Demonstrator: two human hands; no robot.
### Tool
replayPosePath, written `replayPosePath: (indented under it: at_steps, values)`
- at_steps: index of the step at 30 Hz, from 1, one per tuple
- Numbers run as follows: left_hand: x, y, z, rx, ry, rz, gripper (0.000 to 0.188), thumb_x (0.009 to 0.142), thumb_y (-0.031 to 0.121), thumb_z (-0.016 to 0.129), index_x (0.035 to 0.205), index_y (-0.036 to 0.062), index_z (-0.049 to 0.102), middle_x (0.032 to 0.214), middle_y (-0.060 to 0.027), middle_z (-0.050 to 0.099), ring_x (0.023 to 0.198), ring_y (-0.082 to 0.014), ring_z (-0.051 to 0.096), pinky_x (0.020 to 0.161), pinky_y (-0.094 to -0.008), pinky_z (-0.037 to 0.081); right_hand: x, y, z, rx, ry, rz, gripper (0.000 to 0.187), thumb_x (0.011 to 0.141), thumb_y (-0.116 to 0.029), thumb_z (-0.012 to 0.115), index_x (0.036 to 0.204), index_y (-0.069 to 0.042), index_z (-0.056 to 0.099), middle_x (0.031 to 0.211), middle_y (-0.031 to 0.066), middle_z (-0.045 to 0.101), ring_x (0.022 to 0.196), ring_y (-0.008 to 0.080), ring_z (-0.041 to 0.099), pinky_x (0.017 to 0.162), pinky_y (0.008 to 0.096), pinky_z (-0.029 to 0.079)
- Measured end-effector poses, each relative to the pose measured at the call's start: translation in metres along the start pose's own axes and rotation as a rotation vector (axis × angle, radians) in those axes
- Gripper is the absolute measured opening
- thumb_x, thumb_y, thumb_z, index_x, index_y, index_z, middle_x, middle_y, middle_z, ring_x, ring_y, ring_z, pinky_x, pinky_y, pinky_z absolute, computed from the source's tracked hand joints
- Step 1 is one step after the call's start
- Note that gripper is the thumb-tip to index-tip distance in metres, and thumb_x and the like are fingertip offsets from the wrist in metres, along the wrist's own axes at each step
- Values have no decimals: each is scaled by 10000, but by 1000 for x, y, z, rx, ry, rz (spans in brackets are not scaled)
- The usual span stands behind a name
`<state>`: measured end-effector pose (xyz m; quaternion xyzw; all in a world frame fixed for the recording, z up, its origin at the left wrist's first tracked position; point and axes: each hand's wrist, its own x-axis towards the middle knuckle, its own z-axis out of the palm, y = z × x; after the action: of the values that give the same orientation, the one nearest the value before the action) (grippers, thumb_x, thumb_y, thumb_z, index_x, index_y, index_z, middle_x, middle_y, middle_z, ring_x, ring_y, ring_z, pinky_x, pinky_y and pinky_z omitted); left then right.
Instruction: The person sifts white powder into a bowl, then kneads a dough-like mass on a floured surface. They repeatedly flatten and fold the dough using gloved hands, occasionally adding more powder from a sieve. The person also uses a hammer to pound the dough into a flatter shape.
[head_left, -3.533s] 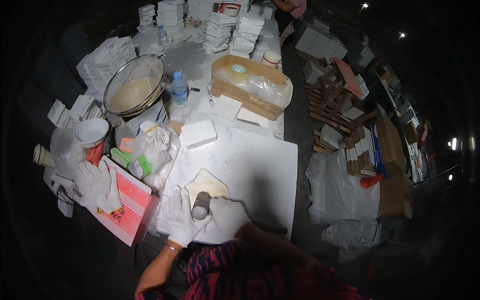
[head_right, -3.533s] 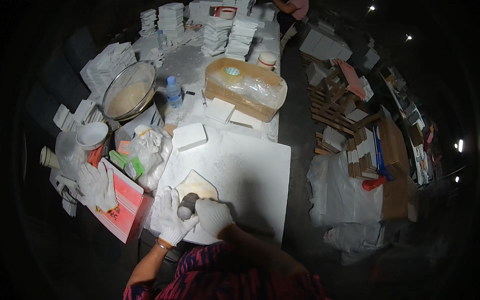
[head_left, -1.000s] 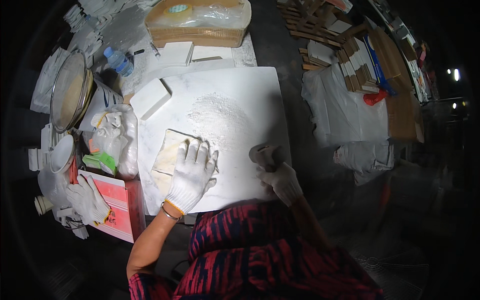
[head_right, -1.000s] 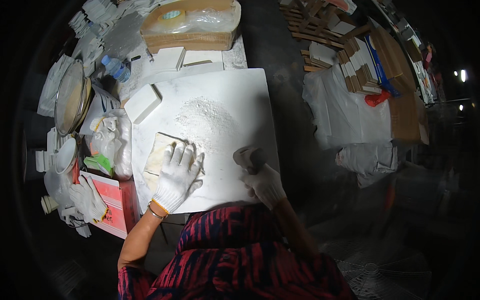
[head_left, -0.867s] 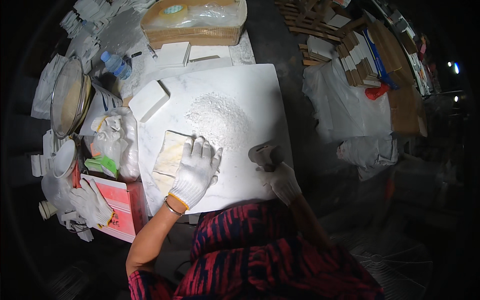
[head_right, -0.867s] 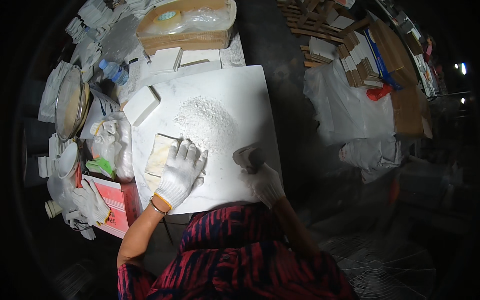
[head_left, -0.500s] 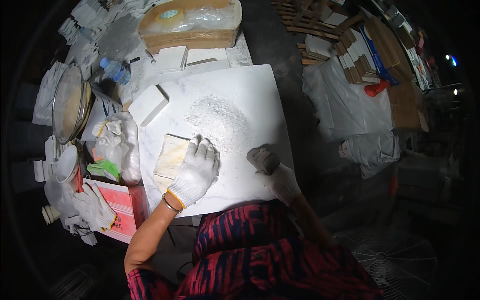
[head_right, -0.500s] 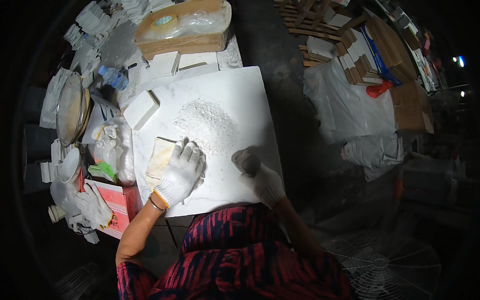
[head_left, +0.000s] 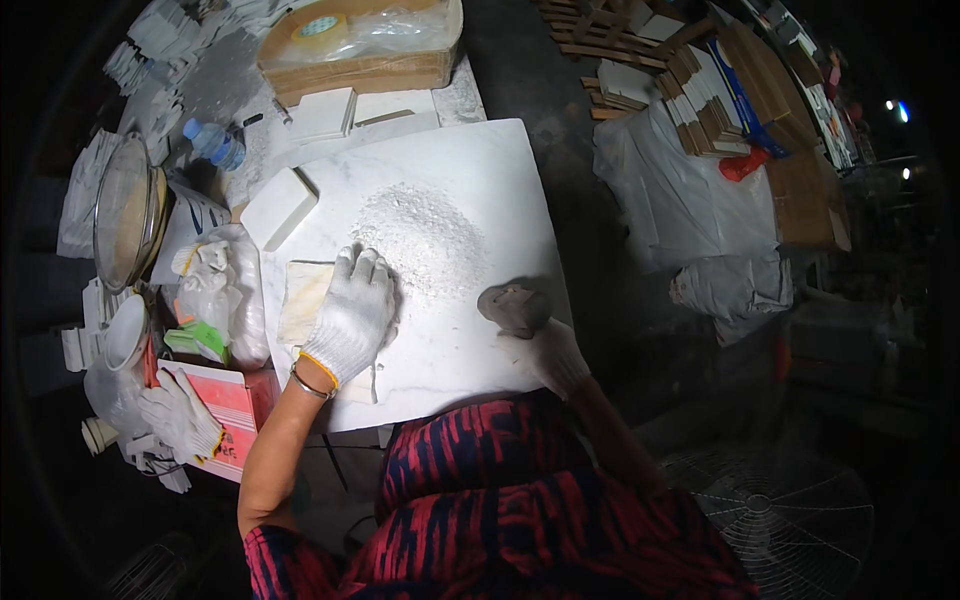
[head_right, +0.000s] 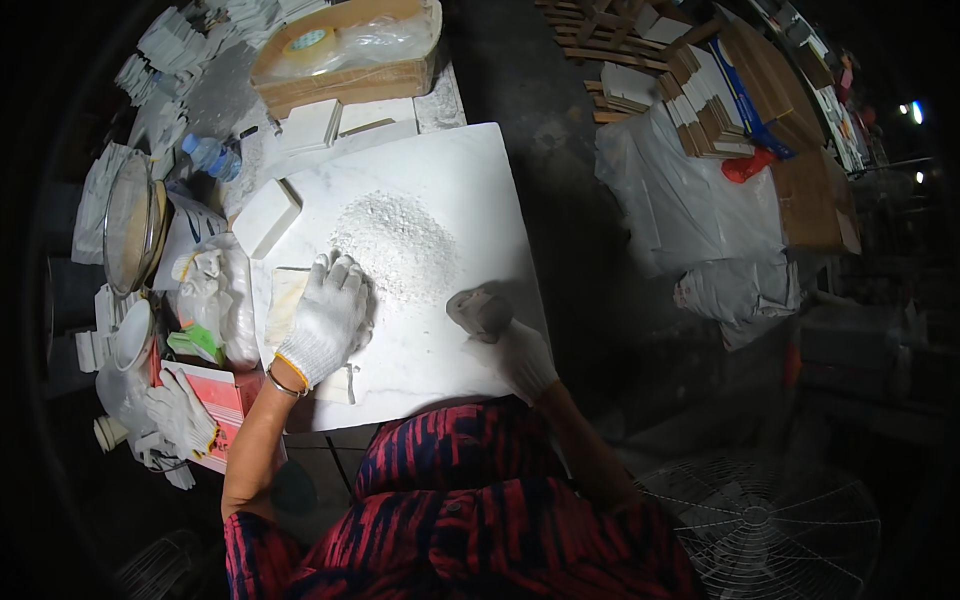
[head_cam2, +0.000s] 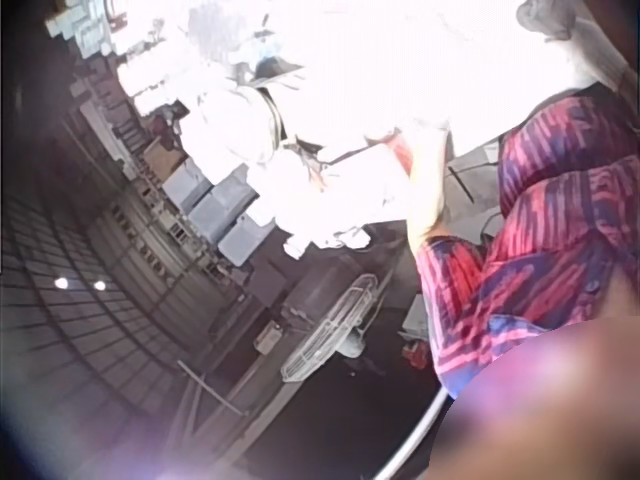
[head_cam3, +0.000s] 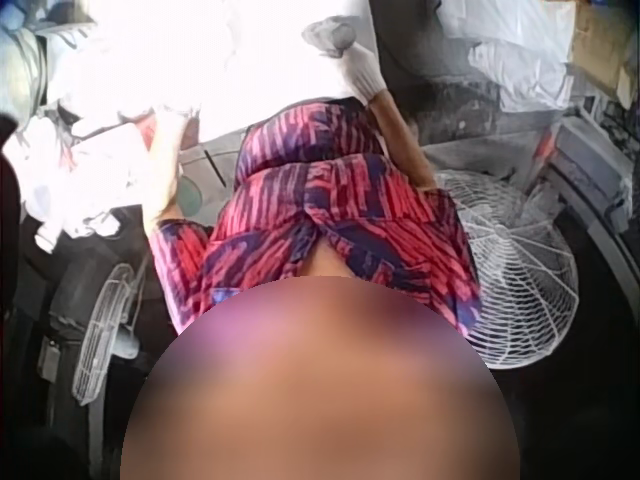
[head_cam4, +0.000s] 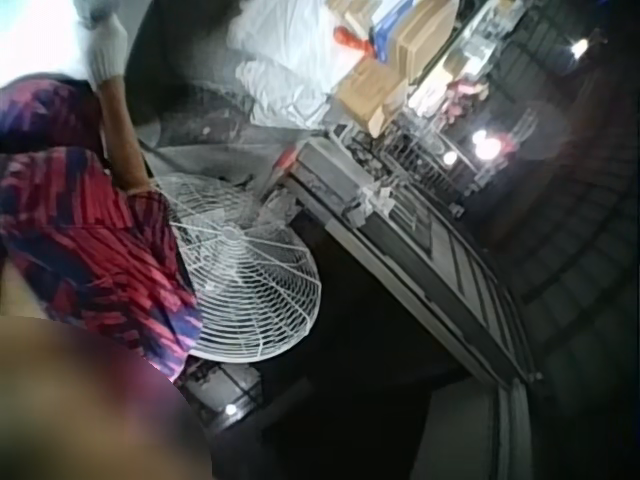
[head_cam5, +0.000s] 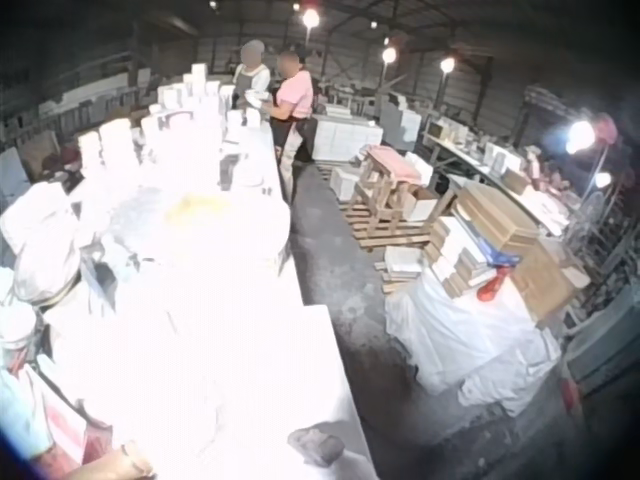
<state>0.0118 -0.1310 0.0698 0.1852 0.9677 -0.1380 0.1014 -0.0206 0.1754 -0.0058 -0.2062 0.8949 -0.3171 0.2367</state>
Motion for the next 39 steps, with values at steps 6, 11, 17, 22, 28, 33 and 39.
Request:
replayPosePath:
  at_steps: [6,11,17,22,28,33,39]
  values:
    - [-36,-19,11,-281,214,-94,451,905,332,624,1239,35,683,1294,-194,619,1264,-371,539,1128,-515,371,-3,-8,-3,140,36,60,415,931,-316,737,1216,-36,626,1070,125,729,986,281,711,834,351,568]
    - [-73,-46,46,-569,421,-659,557,869,388,736,1309,57,648,1325,-232,613,1182,-412,602,991,-484,498,-4,-1,-4,380,-46,254,328,910,-239,748,1147,-27,664,965,116,734,868,232,719,735,327,569]
    - [-66,-38,49,-555,62,-1024,1145,717,471,882,1595,50,280,1448,-283,522,1312,-419,541,1079,-442,477,0,-55,-23,466,-93,447,261,890,-199,715,1060,-3,690,792,47,692,638,112,642,614,270,530]
    - [-56,-36,43,-677,30,-1041,990,743,437,865,1511,19,402,1252,-264,630,1147,-432,624,945,-480,533,4,-64,-12,340,-110,350,329,897,-291,729,1099,-35,685,826,98,704,688,198,683,660,309,544]
    - [-60,-17,60,-584,300,-1037,654,852,319,758,1378,2,533,1090,-240,666,997,-436,642,866,-513,528,40,-124,6,420,-174,-42,464,863,-367,759,1236,-105,673,1038,125,736,993,303,707,878,374,551]
    - [-71,-5,67,-549,475,-1029,457,943,224,598,1337,-2,563,1073,-245,656,888,-444,626,795,-536,506,42,-199,-13,187,-136,-181,436,888,-350,728,1244,-107,663,1147,146,727,1101,345,681,949,389,539]
    - [-66,-3,74,-570,488,-1072,351,923,201,577,1228,27,573,1083,-206,636,875,-411,622,774,-525,501,74,-202,30,-281,-243,-238,206,960,-227,588,1068,-56,627,1060,170,707,999,402,681,872,488,539]
